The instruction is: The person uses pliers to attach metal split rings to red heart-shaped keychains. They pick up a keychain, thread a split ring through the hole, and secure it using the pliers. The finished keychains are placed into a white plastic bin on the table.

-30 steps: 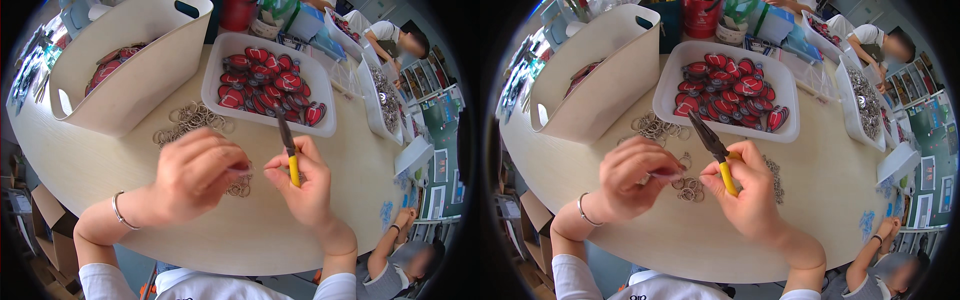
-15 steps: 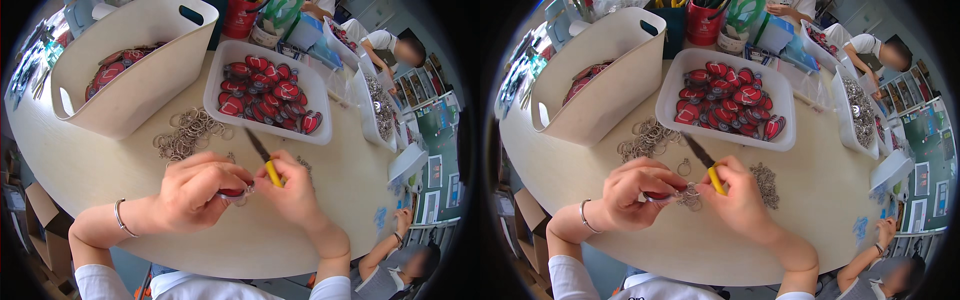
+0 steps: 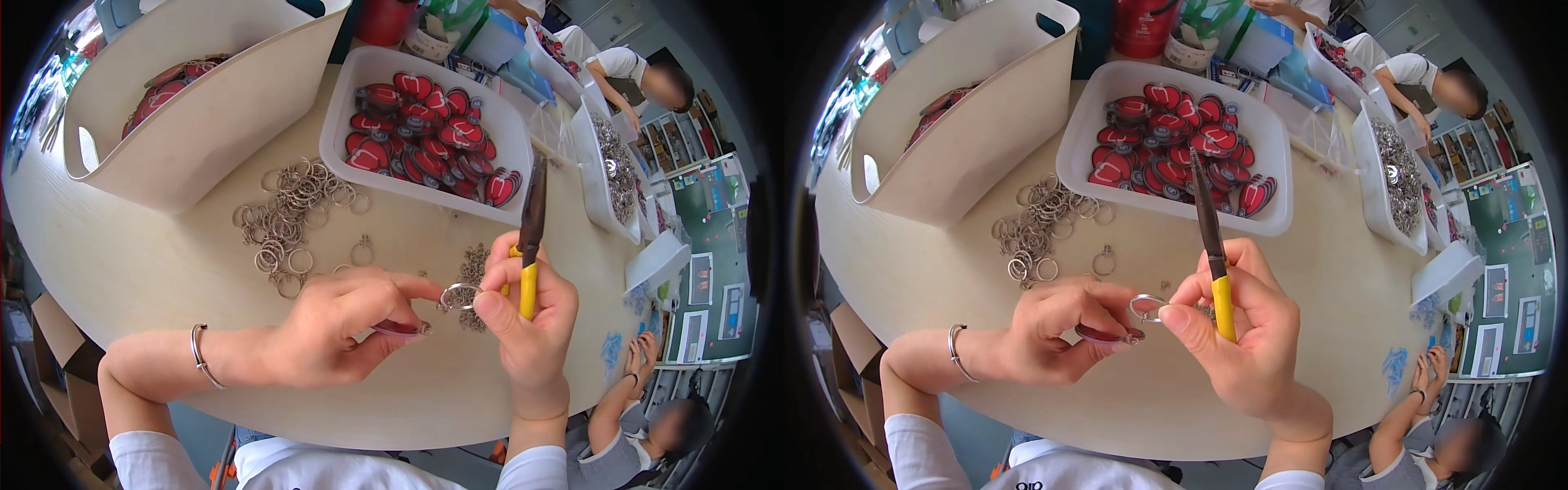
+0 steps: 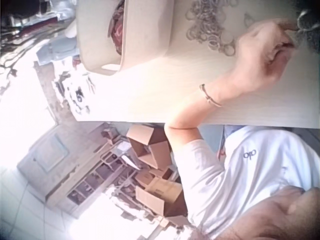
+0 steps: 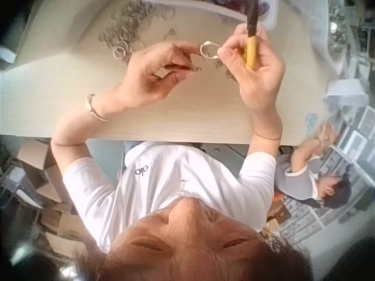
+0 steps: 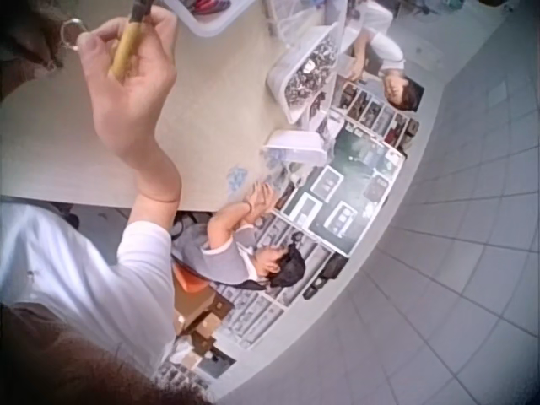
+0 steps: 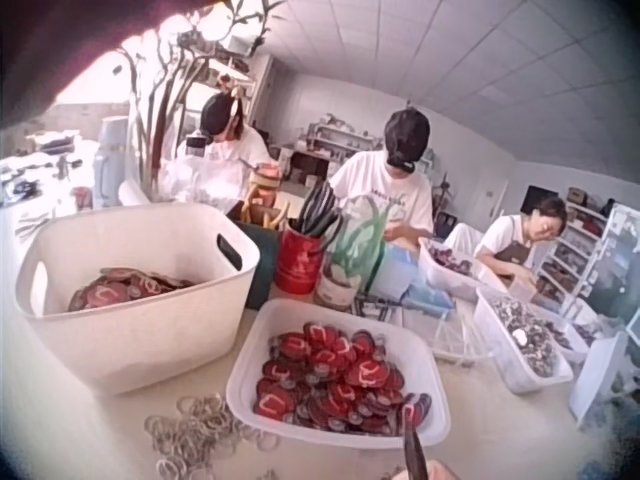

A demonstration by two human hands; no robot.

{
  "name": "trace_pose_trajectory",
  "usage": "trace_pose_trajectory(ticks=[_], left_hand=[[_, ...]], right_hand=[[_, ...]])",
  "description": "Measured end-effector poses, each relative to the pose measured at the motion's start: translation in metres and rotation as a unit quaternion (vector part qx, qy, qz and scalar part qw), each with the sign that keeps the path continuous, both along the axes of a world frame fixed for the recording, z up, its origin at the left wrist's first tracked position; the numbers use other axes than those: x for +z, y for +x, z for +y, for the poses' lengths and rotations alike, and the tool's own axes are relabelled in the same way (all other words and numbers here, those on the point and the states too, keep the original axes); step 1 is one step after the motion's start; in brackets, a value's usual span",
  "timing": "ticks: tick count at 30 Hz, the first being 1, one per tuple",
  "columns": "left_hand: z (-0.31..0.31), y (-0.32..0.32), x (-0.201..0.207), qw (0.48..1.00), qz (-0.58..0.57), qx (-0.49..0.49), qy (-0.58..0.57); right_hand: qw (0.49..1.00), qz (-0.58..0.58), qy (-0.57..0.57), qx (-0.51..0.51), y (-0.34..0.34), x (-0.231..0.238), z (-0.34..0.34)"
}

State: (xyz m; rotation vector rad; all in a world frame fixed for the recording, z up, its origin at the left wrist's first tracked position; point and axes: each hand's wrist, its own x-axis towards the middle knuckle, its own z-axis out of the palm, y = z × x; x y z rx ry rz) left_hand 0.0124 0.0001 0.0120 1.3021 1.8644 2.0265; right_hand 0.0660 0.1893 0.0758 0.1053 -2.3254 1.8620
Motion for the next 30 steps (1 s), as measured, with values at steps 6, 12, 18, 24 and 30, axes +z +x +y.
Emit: trace_pose_trajectory(ticks=[6,12,18,24,30], left_hand=[[0.001,-0.001,0.002,0.998,0.055,-0.001,0.01],[0.0,-0.001,0.006,0.998,0.062,-0.002,0.002],[0.003,0.001,0.005,0.999,0.03,0.007,0.027],[0.002,0.0,0.007,0.999,0.026,0.004,0.027],[0.002,0.0,0.007,0.999,0.033,0.001,0.029]], right_hand=[[1.0,0.012,0.002,0.006,0.006,0.004,-0.002],[1.0,0.014,-0.024,0.004,0.01,0.005,-0.005],[0.999,0.034,-0.004,0.007,0.012,0.004,-0.003],[0.999,0.038,-0.001,-0.005,0.014,0.005,-0.002],[1.0,0.028,0.002,-0.009,0.015,0.008,-0.004]])
